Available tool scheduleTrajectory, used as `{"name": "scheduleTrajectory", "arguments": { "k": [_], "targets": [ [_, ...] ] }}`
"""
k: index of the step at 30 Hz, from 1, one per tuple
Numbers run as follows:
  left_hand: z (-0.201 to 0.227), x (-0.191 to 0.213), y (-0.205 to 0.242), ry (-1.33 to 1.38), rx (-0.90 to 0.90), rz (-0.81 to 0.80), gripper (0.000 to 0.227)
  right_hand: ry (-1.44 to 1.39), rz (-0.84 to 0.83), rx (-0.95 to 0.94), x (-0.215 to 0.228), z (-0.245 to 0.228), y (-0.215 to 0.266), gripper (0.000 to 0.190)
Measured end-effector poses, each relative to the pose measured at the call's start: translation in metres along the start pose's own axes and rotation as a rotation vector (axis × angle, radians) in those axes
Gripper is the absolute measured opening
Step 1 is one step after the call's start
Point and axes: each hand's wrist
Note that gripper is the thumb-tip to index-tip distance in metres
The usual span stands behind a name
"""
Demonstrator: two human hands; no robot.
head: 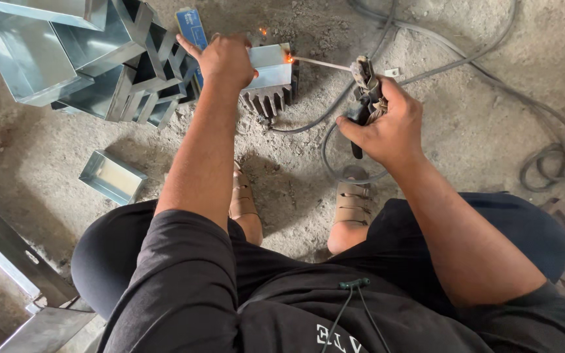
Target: The person welds the seams of small metal boxes using a welding torch. They pick up a box, weld its edges, and then place it on a stack of finished boxes. This process is repeated for multiple boxes.
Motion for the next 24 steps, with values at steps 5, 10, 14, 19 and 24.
{"name": "scheduleTrajectory", "arguments": {
  "k": [5,10,14,19,24],
  "targets": [
    [0.0,-0.004,-0.005,-0.021,-0.005,0.011,0.047,0.01,-0.012,-0.029,0.001,-0.003,0.0,0.052],
    [-0.003,-0.009,-0.014,-0.134,0.02,-0.072,0.025,-0.045,-0.027,-0.068,0.001,-0.003,0.001,0.042],
    [-0.004,-0.013,-0.013,-0.098,-0.038,-0.021,0.022,-0.046,-0.022,-0.016,-0.001,-0.001,0.001,0.043],
    [-0.011,-0.018,-0.016,-0.095,-0.063,0.034,0.024,-0.15,0.017,-0.048,-0.006,0.006,0.001,0.037],
    [-0.007,-0.013,-0.015,-0.089,-0.003,-0.023,0.043,-0.044,0.065,0.009,0.004,0.012,0.0,0.042]
  ]
}}
Point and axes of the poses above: each hand's wrist, its own y-axis away from the middle knuckle, its own x-axis out of the back of the hand, z = x × y, and after that the axes turned 1 degree about -y, right-handed
